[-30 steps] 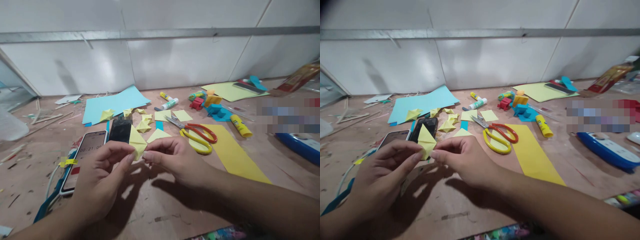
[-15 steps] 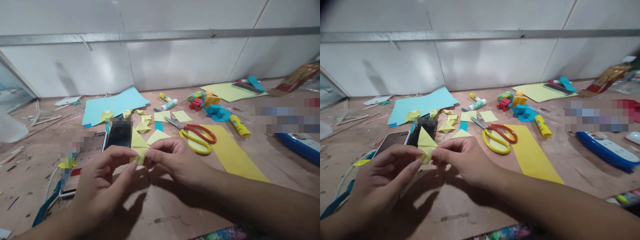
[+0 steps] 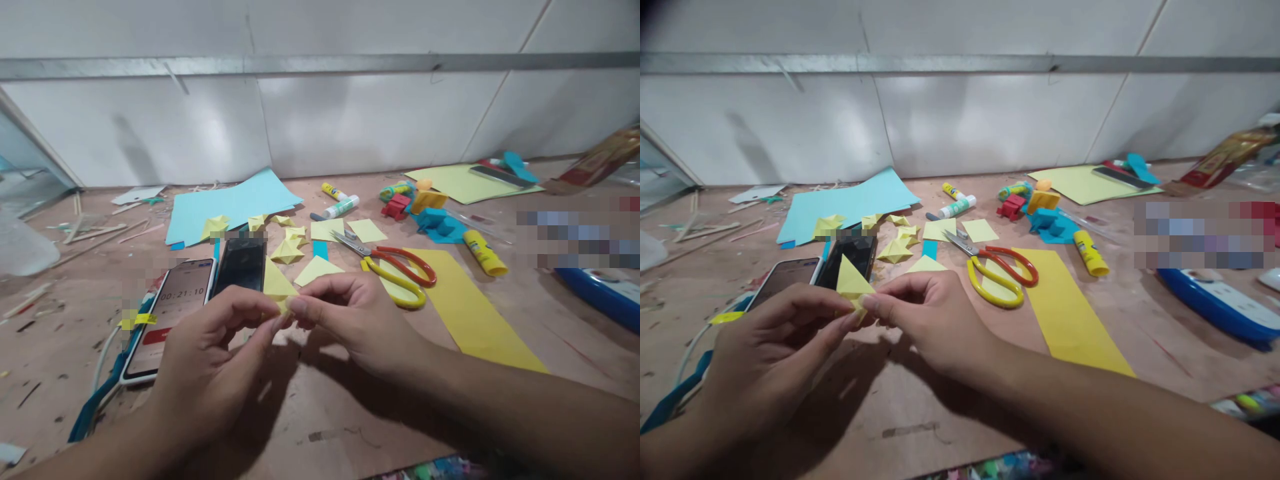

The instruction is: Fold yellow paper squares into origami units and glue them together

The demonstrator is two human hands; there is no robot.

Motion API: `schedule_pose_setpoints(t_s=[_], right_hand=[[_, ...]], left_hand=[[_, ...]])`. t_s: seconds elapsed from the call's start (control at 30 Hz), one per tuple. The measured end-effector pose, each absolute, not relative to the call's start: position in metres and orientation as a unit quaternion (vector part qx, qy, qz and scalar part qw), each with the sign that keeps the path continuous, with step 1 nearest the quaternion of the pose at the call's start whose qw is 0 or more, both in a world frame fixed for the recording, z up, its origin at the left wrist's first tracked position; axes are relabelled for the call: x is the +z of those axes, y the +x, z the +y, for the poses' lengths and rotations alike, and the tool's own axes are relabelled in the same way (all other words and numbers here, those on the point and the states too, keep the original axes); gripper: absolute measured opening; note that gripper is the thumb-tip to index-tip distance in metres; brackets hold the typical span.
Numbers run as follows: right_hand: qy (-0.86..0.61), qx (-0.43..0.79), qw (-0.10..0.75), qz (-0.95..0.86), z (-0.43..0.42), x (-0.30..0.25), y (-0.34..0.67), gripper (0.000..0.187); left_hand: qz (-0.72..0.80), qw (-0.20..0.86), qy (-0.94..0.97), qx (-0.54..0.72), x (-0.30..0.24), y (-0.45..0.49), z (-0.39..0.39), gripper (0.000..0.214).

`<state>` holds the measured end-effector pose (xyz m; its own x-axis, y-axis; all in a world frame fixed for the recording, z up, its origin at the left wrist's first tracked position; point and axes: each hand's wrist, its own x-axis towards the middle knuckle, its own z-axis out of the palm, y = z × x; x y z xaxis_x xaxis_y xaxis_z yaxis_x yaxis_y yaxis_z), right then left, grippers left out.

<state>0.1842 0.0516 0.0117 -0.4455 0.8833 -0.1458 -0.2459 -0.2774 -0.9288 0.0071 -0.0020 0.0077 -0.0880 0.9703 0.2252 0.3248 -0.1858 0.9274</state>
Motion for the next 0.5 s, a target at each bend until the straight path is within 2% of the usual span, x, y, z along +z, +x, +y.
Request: schedule_pose_setpoints(t_s=[0.3, 0.5], right_hand=[[-0.346, 0.7, 0.396, -0.483, 0.0547, 0.0116, 0.1858, 0.03], [-0.297, 0.728, 0.365, -0.499, 0.0566, 0.0083, 0.1908, 0.025]], left_hand=[[0.472, 0.465, 0.559, 0.499, 0.0013, 0.0062, -0.0037, 0.005], [0.432, 0.53, 0.503, 0.529, 0.0064, 0.0061, -0.0052, 0.011]])
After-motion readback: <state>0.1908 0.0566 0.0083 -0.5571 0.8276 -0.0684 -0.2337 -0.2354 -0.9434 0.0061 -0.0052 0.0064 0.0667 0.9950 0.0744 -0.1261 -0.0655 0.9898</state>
